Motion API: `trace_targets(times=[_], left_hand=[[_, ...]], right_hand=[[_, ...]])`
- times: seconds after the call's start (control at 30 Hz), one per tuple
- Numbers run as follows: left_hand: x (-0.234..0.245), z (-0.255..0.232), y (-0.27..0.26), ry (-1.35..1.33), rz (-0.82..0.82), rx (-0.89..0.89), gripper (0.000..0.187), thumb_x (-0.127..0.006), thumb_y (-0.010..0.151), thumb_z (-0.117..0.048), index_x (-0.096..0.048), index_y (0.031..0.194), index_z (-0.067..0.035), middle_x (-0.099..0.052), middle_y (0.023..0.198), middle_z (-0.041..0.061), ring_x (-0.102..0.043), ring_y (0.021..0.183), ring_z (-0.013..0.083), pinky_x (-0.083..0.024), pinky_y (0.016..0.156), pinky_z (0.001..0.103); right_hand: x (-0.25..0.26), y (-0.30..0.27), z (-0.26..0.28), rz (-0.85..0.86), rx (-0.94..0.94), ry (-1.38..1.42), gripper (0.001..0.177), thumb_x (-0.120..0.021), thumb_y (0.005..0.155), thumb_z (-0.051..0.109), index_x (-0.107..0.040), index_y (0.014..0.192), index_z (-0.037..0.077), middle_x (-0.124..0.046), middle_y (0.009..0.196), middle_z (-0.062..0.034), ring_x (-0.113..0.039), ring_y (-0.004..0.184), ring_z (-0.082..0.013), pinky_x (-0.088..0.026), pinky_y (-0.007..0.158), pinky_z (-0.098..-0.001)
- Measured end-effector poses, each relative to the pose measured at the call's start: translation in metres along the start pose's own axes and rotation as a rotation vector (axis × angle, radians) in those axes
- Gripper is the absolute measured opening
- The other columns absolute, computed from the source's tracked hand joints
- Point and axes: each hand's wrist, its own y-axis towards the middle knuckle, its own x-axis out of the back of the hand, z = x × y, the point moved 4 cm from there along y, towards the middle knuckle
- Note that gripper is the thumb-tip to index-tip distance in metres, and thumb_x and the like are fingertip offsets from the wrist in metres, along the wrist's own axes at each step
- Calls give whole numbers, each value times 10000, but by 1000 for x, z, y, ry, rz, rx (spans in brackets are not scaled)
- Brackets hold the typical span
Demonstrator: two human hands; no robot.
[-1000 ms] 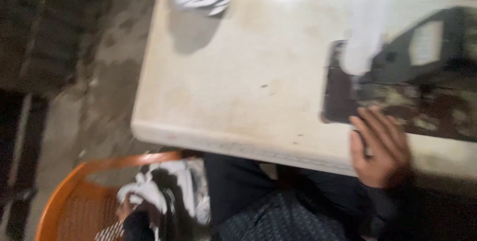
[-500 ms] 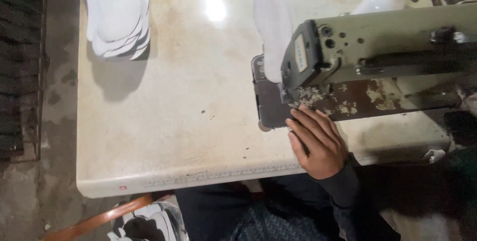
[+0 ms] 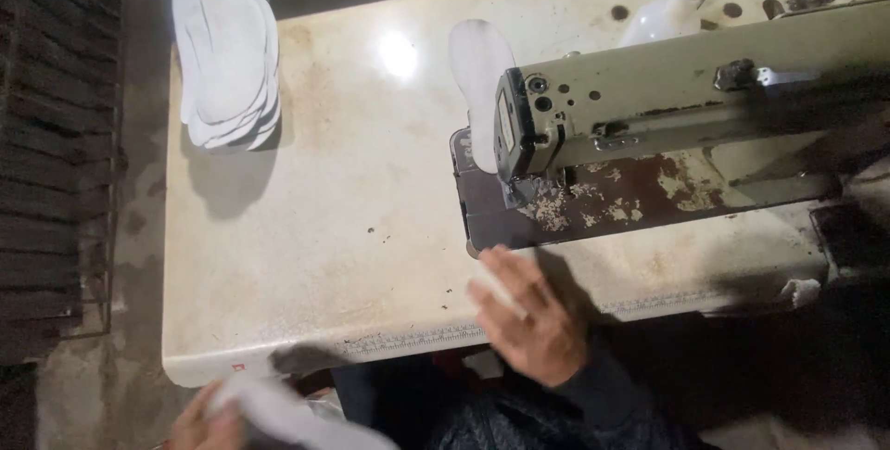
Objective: Stitching the edges of shoe insoles using an industrial sewing machine.
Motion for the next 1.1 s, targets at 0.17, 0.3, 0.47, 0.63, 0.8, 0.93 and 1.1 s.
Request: trace_targets(times=[0.17, 0.3, 0.47, 0.63, 0.8, 0.93, 1.1], left_hand=[[-199, -319, -106, 31, -64, -312, 276, -671, 886, -201, -762, 1107, -63, -717, 1348, -67, -434, 431, 41, -241, 402, 195], [-257, -326, -107, -192, 162, -265, 544, -624, 932, -238, -574, 1470, -178, -464, 525, -56, -314, 455, 37, -258, 449, 193], [-296, -307, -139, -518, 528, -19, 985, -787, 761, -127, -278, 1604, -168, -663, 1349, 382, -718, 1191, 381, -601, 957, 499], [-304, -305, -176, -409, 461, 38, 583, -804, 786, -62, -679, 1350, 16, -716, 1110, 195, -664, 999, 248, -496, 870, 347], [-311, -311, -166, -371, 610, -79, 466, -761, 868, -126, -753, 1303, 42, -712, 769, 63, -539, 643, 126, -417, 611, 250], [-320, -314, -157, -506, 699, -60, 470, -721, 889, -79, -679, 1339, 46, -773, 1017, 132, -678, 823, 195, -527, 739, 294], [-328, -313, -148, -545, 702, -12, 478, -716, 884, -63, -667, 1348, 39, -768, 1060, 160, -687, 877, 237, -542, 772, 324]], right_hand=[[22, 23, 47, -90, 229, -37, 367, -673, 1105, 75, -644, 1426, 251, -537, 1547, -127, -646, 1369, -370, -665, 1070, -527], [45, 37, 44, -109, 212, 20, 188, -601, 1074, 56, -759, 1176, 59, -741, 1290, -138, -681, 1255, -381, -627, 1015, -539], [59, 29, 10, -66, 81, -71, 234, -591, 1067, 49, -761, 1225, 15, -745, 1302, -153, -655, 1291, -364, -564, 1094, -476], [48, 12, -19, -117, -14, -139, 239, -660, 1054, 63, -767, 1268, 68, -723, 1363, -116, -666, 1307, -352, -554, 1109, -534], [46, 9, -35, -132, 1, -173, 280, -648, 1072, 51, -702, 1346, 72, -724, 1376, -112, -663, 1316, -337, -516, 1124, -536], [47, 10, -43, -87, -15, -217, 327, -676, 1064, 76, -682, 1391, 81, -695, 1422, -111, -632, 1351, -332, -525, 1138, -558], [46, 11, -48, -83, -65, -249, 297, -662, 1063, 85, -699, 1358, 83, -714, 1396, -106, -648, 1332, -319, -506, 1142, -556]])
